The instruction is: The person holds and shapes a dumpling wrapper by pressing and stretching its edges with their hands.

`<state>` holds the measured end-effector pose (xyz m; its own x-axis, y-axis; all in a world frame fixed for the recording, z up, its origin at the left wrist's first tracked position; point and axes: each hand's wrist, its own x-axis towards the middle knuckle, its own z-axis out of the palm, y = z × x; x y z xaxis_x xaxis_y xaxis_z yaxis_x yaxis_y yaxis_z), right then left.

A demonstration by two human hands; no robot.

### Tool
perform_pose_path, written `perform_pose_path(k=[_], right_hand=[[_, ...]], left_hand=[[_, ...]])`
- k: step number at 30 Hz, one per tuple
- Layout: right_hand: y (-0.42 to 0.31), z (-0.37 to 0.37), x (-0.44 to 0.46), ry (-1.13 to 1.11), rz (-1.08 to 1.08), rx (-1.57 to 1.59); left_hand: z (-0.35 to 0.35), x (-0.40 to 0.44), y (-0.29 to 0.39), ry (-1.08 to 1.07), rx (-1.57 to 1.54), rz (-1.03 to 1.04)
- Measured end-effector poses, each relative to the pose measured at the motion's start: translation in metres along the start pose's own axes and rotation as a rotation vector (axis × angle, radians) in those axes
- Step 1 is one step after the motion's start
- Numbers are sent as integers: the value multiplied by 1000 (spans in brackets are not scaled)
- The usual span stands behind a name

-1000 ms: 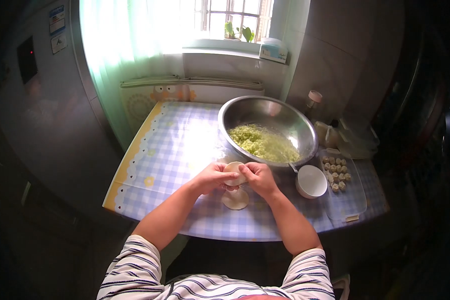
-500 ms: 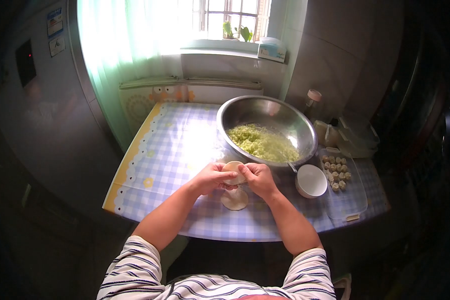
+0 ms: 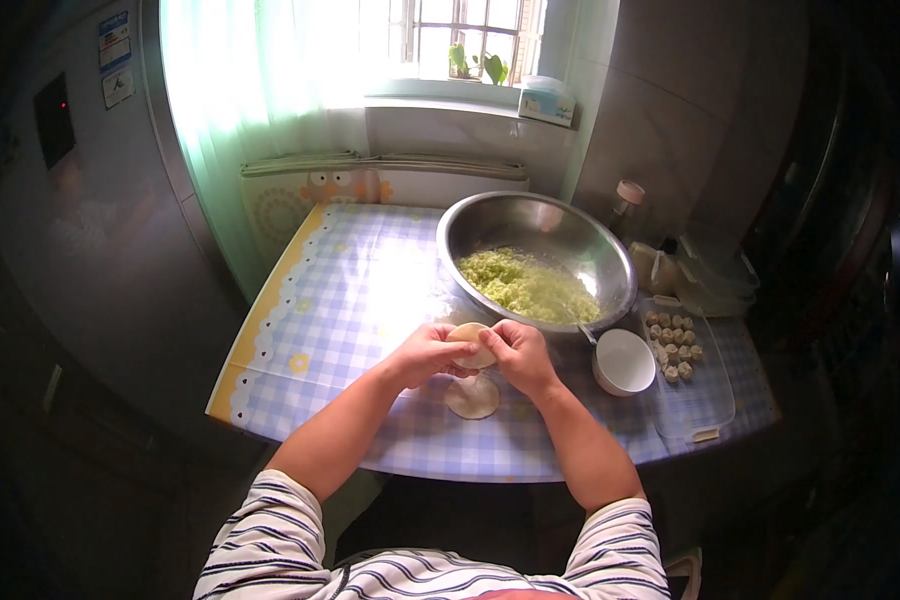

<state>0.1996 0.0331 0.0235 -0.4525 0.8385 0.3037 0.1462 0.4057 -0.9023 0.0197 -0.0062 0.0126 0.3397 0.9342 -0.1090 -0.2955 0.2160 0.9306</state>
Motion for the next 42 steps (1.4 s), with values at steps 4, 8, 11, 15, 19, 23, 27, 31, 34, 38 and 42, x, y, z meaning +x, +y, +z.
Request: perform_pose_path(k=[4, 8, 11, 15, 19, 23, 27, 31, 34, 38, 42], right_hand=[[-1, 0, 0, 14, 4, -23], [0, -2, 0, -10, 18, -8], [-3, -4, 1, -19, -15, -82], [-6, -5, -1, -37, 4, -48], [-1, -2, -1, -30, 1, 8], [2, 1, 0, 4, 2, 80], [-3, -2, 0, -50, 24, 82], [-5, -4, 0, -109, 38, 61], [-7, -5, 0, -96, 39, -2], [-11, -5, -1, -60, 24, -73], [-8, -5, 0, -38, 1, -99]], left_hand=[[-1, 0, 1, 16, -6, 11], [-3, 2, 0, 51, -41, 16], [-2, 1, 1, 66, -58, 15], [-2, 2, 1, 58, -87, -9], [0, -2, 4, 33, -109, -72], [1, -1, 3, 25, -90, -82], [-3, 0, -2, 3, -35, -55], [2, -1, -1, 4, -1, -68], [-2, 1, -4, 7, -2, -62], [-1, -1, 0, 8, -15, -47], [-3, 2, -2, 14, -50, -18]])
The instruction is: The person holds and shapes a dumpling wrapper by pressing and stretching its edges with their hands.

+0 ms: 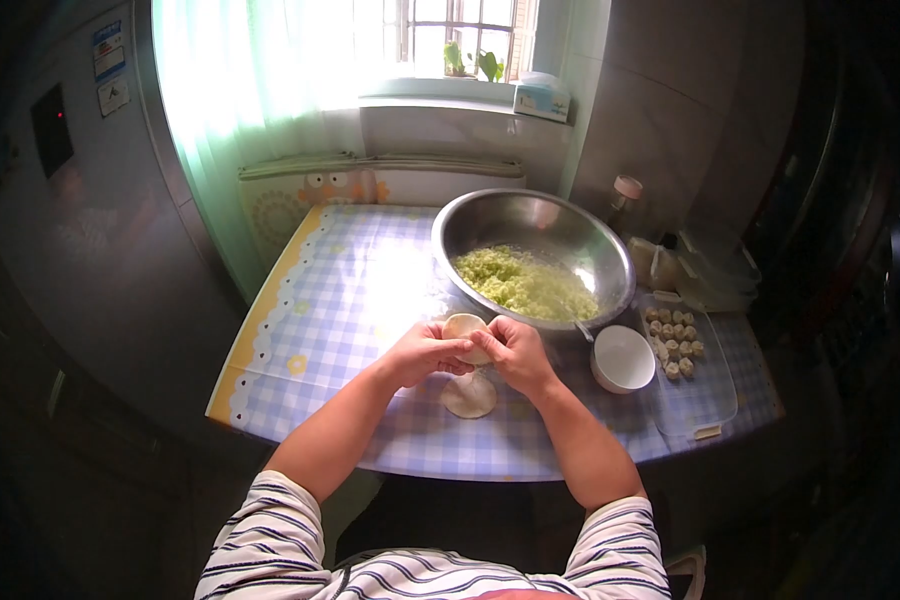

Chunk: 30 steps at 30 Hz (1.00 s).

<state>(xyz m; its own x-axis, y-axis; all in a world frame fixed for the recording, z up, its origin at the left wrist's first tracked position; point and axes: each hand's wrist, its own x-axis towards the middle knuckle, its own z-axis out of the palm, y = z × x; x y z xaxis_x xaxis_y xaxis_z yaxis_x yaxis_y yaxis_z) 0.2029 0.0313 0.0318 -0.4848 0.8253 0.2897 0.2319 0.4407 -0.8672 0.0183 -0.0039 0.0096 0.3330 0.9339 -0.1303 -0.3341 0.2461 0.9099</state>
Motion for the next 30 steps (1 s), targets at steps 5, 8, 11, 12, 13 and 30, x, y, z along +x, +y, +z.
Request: perform_pose_path(k=[5, 8, 11, 12, 13, 30], right_hand=[[8, 3, 1, 3, 13, 169], [10, 3, 2, -5, 33, 201], [6, 3, 1, -5, 28, 187], [7, 3, 1, -5, 31, 186], [8, 3, 1, -5, 34, 184], [6, 1, 2, -7, -29, 33]], left_hand=[[3, -4, 4, 10, -4, 9], [4, -4, 5, 23, -3, 6], [4, -4, 5, 34, -4, 5], [4, -4, 5, 34, -9, 8], [4, -4, 5, 34, -13, 11], [3, -4, 4, 23, 18, -52]])
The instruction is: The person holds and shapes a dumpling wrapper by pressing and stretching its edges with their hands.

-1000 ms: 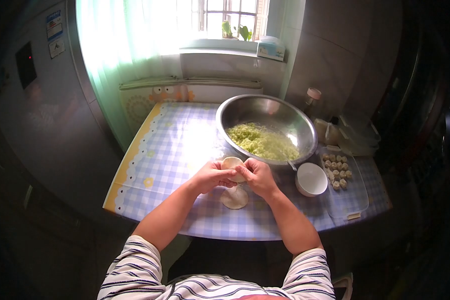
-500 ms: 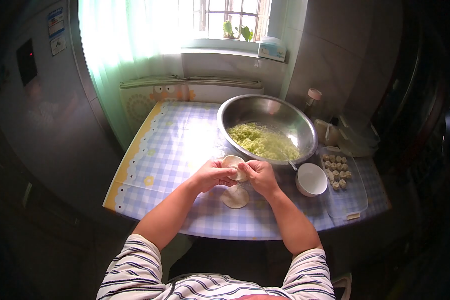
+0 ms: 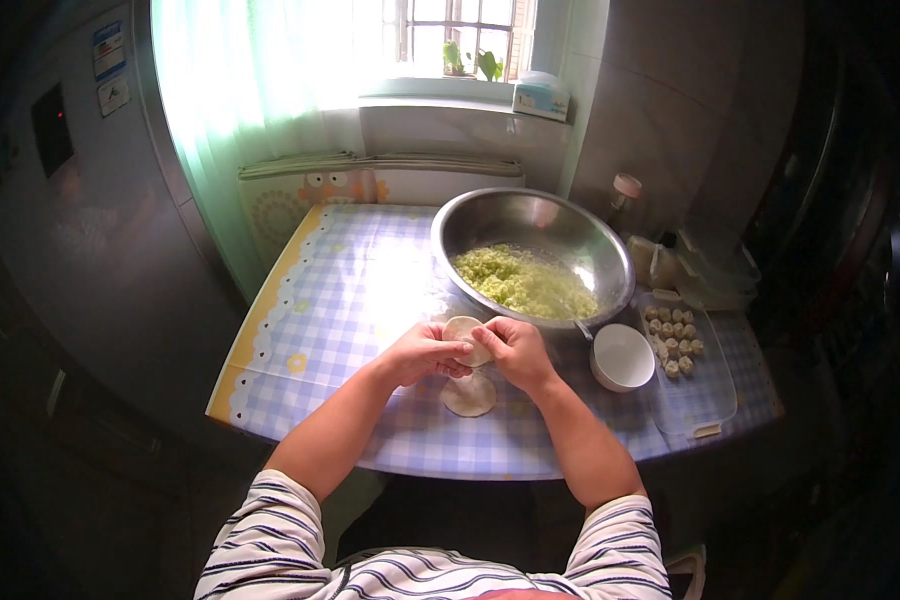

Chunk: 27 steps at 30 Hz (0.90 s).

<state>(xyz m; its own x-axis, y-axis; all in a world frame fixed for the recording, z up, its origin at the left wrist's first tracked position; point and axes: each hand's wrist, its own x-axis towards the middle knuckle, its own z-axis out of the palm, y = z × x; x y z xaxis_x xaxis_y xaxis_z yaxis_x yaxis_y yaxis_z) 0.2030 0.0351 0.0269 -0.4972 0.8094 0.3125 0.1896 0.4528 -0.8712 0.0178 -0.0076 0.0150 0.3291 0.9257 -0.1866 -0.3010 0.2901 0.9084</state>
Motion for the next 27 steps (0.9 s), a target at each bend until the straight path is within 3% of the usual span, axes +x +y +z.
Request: perform_pose_path(k=[11, 17, 27], right_hand=[[3, 5, 0, 31, 18, 132], [-3, 0, -1, -27, 36, -20], [-5, 2, -2, 7, 10, 6]], left_hand=[[-5, 3, -1, -8, -25, 46], [-2, 2, -1, -35, -6, 22], [-3, 4, -3, -31, -20, 38]])
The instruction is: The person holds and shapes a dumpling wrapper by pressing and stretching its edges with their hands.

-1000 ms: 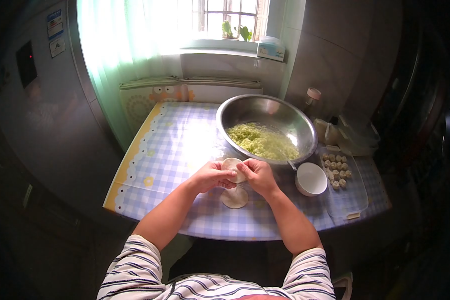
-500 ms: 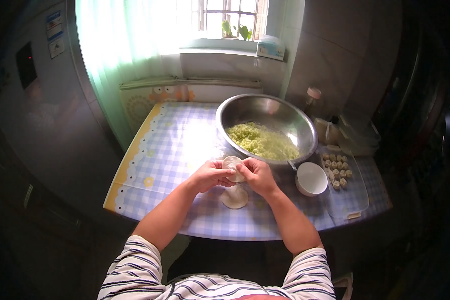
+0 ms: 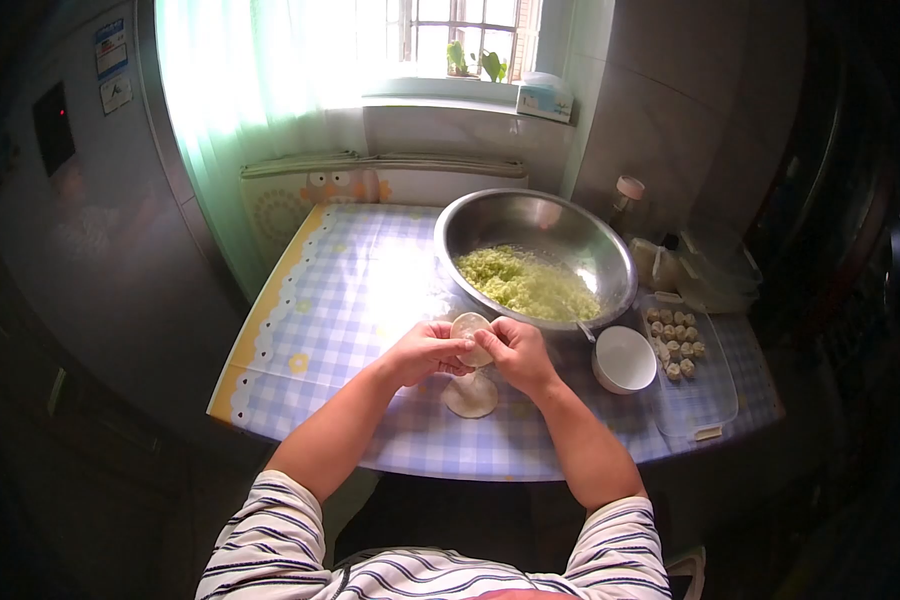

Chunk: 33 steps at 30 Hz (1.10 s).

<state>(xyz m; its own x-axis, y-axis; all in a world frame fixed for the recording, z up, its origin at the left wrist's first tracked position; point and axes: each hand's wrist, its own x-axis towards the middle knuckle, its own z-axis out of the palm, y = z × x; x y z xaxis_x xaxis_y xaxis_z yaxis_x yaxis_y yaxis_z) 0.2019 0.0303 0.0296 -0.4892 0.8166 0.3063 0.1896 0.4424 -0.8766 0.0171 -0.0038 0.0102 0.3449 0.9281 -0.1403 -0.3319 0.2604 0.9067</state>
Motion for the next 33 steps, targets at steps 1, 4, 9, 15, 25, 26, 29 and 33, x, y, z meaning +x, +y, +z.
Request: perform_pose_path(k=[1, 4, 9, 15, 25, 26, 29, 33], right_hand=[[2, 1, 0, 1, 3, 29], [8, 2, 2, 24, -11, 81], [13, 4, 4, 60, 3, 101], [11, 3, 3, 46, 30, 99], [11, 3, 3, 10, -4, 101], [11, 4, 3, 10, -10, 108], [11, 3, 3, 12, -7, 92], [11, 4, 3, 39, 13, 110]], left_hand=[[0, 0, 0, -2, -2, 3], [-2, 1, -1, -9, -4, -5], [2, -2, 2, -7, 2, -15], [1, -2, 2, -7, 4, -18], [1, -2, 0, -46, 30, -37], [1, -2, 0, -33, 28, -40], [2, -1, 0, -2, 20, -42], [2, 0, 0, 2, 17, -34]])
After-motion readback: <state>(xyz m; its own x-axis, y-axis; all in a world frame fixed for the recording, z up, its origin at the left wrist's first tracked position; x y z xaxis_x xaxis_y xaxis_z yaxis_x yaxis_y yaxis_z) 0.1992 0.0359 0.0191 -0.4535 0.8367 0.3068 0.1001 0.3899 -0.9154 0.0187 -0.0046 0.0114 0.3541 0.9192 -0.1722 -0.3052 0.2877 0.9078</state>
